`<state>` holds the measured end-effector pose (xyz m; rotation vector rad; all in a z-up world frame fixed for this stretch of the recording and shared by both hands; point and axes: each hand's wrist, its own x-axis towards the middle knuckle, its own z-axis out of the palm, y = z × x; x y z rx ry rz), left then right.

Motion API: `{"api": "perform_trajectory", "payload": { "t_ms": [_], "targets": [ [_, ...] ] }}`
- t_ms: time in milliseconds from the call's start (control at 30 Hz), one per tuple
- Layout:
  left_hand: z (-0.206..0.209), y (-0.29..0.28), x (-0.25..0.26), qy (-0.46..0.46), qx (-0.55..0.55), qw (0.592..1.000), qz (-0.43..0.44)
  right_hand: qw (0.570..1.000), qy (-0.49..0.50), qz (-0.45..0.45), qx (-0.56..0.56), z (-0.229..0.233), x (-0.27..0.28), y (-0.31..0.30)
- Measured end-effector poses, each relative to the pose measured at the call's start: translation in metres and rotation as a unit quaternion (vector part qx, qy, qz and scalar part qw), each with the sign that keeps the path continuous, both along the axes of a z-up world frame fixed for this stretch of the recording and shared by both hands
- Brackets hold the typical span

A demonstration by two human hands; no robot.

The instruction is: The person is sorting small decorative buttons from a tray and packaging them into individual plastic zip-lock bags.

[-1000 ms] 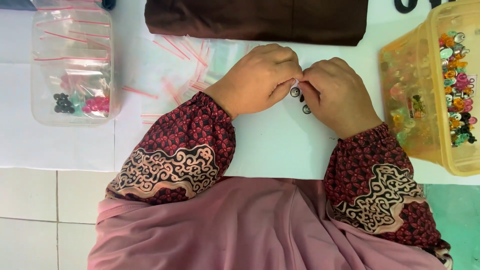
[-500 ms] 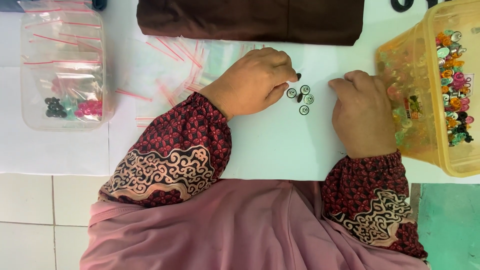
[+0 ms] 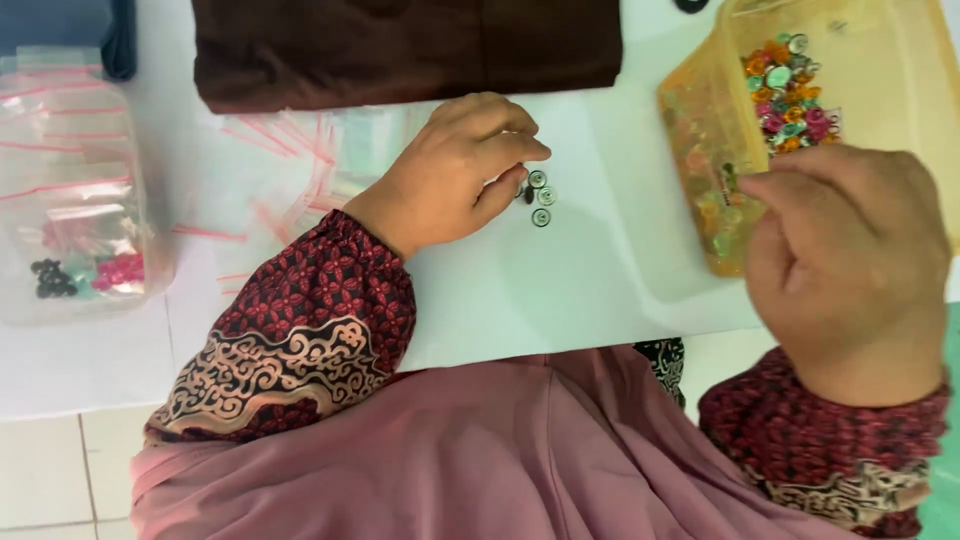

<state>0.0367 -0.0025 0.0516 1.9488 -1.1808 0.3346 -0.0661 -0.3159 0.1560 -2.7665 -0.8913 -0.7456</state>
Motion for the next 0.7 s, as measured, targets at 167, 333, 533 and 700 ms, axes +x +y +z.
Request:
{"api": "perform_trajectory", "payload": {
  "t_ms": [167, 333, 533, 700],
  "targets": [
    [0.053, -0.069, 0.000, -0.168, 0.039, 0.985, -0.011, 0.980, 0.060, -0.046, -0.186, 0.000, 0.034, -0.095],
    [0.054, -0.144, -0.006, -0.142, 0.066, 0.987, -0.037, 0.950, 0.204, -0.116, -0.207, -0.008, 0.077, -0.098],
    [0.043, -0.164, -0.013, -0.109, 0.078, 0.990, -0.044, 0.766, 0.554, -0.179, -0.273, -0.009, 0.104, -0.074],
    [0.047, -0.160, -0.013, -0.072, 0.073, 0.993, -0.052, 0.869, 0.454, -0.142, -0.139, -0.036, 0.110, -0.096]
  ]
}}
